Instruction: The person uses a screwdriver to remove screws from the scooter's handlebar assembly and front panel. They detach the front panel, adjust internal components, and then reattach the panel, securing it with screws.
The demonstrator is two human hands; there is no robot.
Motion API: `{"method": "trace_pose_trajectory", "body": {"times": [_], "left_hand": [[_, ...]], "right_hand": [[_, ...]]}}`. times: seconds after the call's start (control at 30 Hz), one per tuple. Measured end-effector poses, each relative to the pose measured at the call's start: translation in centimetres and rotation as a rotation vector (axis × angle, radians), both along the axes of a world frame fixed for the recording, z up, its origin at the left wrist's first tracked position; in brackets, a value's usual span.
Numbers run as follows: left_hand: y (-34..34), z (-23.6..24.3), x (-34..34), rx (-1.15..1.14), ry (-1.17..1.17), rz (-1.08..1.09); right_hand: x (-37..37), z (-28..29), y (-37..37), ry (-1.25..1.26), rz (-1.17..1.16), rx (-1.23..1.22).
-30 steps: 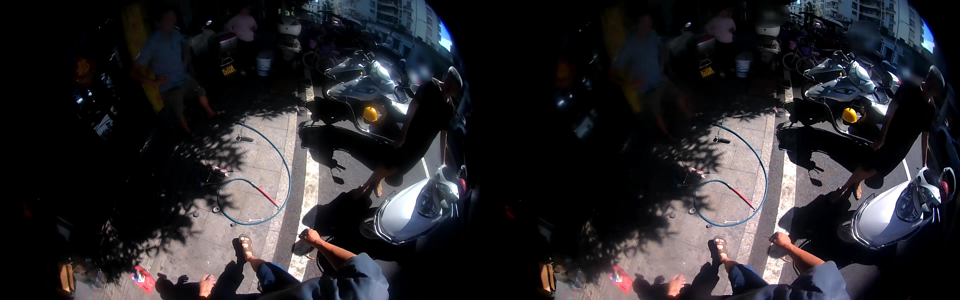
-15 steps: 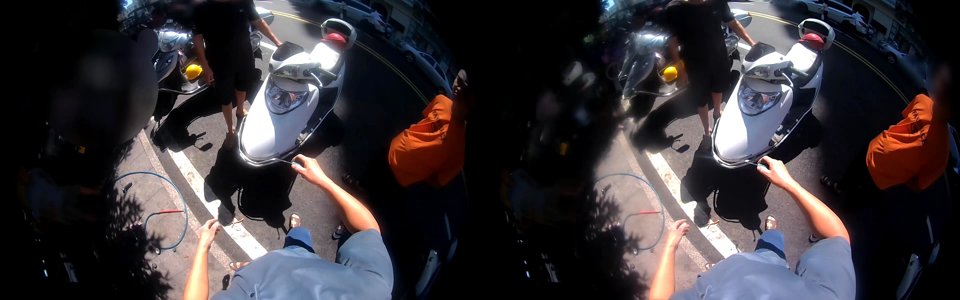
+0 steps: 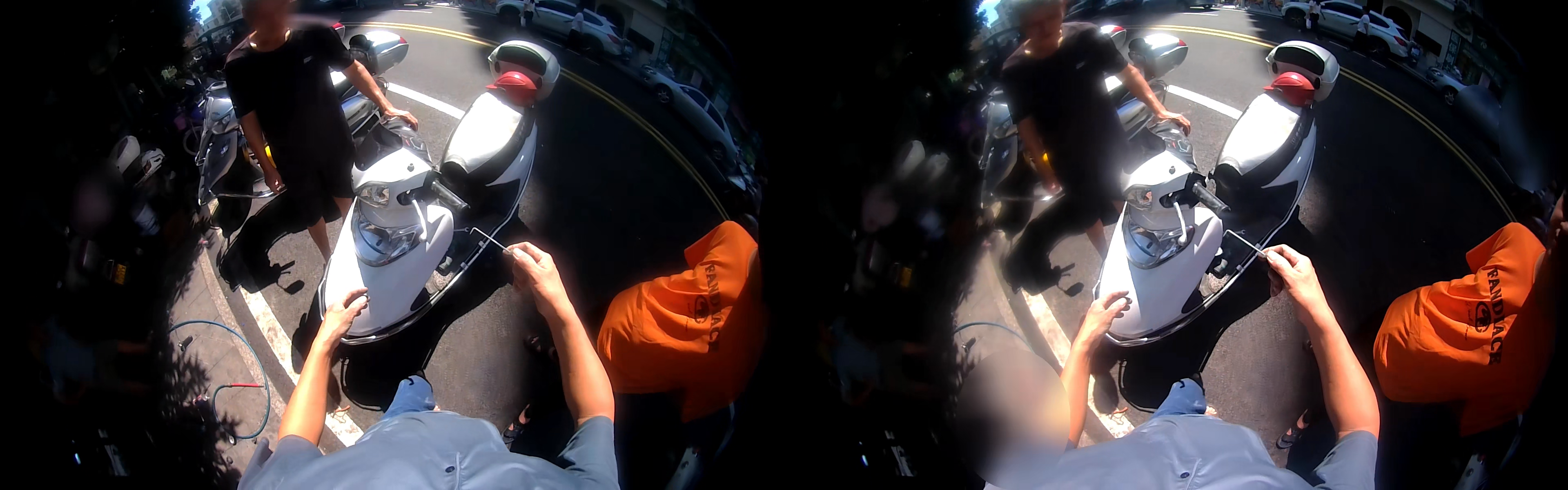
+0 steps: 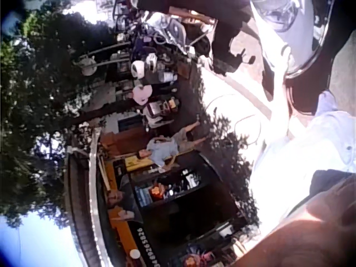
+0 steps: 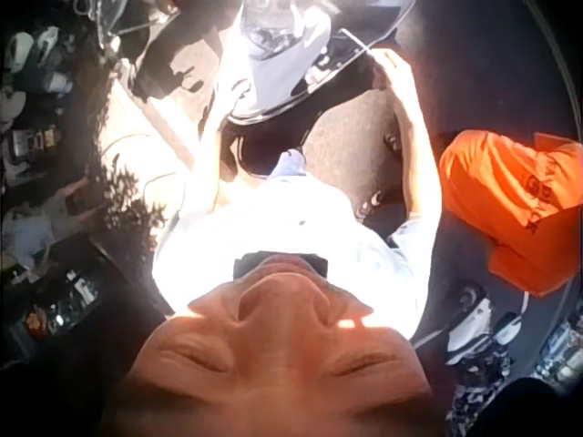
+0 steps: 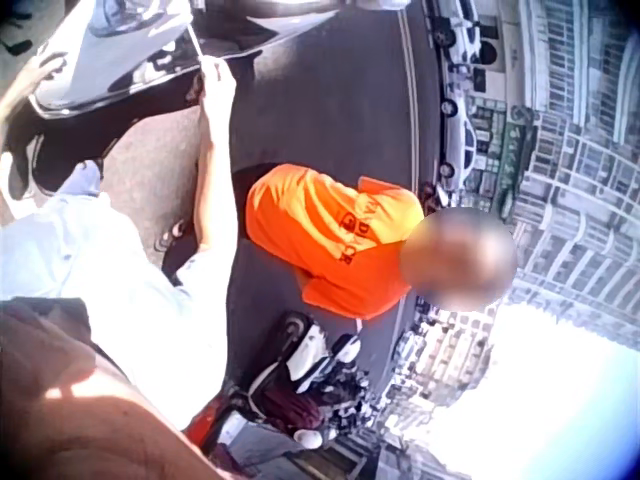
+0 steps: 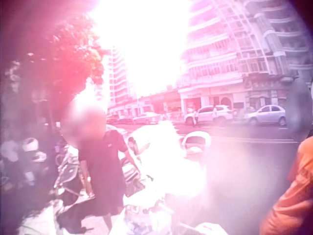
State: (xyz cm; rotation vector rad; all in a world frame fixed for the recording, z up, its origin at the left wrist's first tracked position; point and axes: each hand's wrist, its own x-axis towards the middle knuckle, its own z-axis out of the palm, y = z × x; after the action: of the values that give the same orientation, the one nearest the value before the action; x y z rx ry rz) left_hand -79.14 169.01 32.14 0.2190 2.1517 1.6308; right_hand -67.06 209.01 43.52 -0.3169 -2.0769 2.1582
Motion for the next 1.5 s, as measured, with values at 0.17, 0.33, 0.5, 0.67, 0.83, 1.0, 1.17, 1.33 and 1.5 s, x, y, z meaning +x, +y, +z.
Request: {"method": "trace_pose_trajectory", "body": {"times": [0.17,0.33,0.5,0.67,0.83,1.0,1.17,1.33,1.5], "left_hand": [[4.0,-0.6,-7.7,0.155,0.009,0.204],[10.8,2.5,-14.8,0.26,0.097,0.4],[16.4,10.2,-21.6,0.177,0.295,0.468],[20.5,12.8,-26.1,-0.033,0.404,0.582],[24.4,11.7,-28.6,-0.101,0.267,0.766],[26.0,11.8,-28.1,-0.248,0.211,0.932],[28.7,12.8,-28.9,-0.263,0.187,1.028],[29.6,12.9,-29.0,-0.215,0.186,1.039],[30.2,13.3,-29.2,-0.256,0.167,1.051]], "right_hand": [[-11.4,1.2,4.7,-0.079,0.146,-0.164],[-24.2,2.0,8.9,-0.084,0.304,-0.029],[-36.2,2.8,11.5,-0.027,0.516,0.198],[-47.2,3.5,10.7,-0.02,0.818,0.068],[-55.0,-0.4,8.9,-0.006,1.075,-0.02],[-56.8,-1.3,5.6,-0.112,1.234,-0.006],[-60.0,0.4,4.8,0.236,1.342,0.439],[-62.2,-0.2,3.1,0.487,1.437,0.521],[-62.7,1.8,2.4,0.47,1.377,0.782]]}}
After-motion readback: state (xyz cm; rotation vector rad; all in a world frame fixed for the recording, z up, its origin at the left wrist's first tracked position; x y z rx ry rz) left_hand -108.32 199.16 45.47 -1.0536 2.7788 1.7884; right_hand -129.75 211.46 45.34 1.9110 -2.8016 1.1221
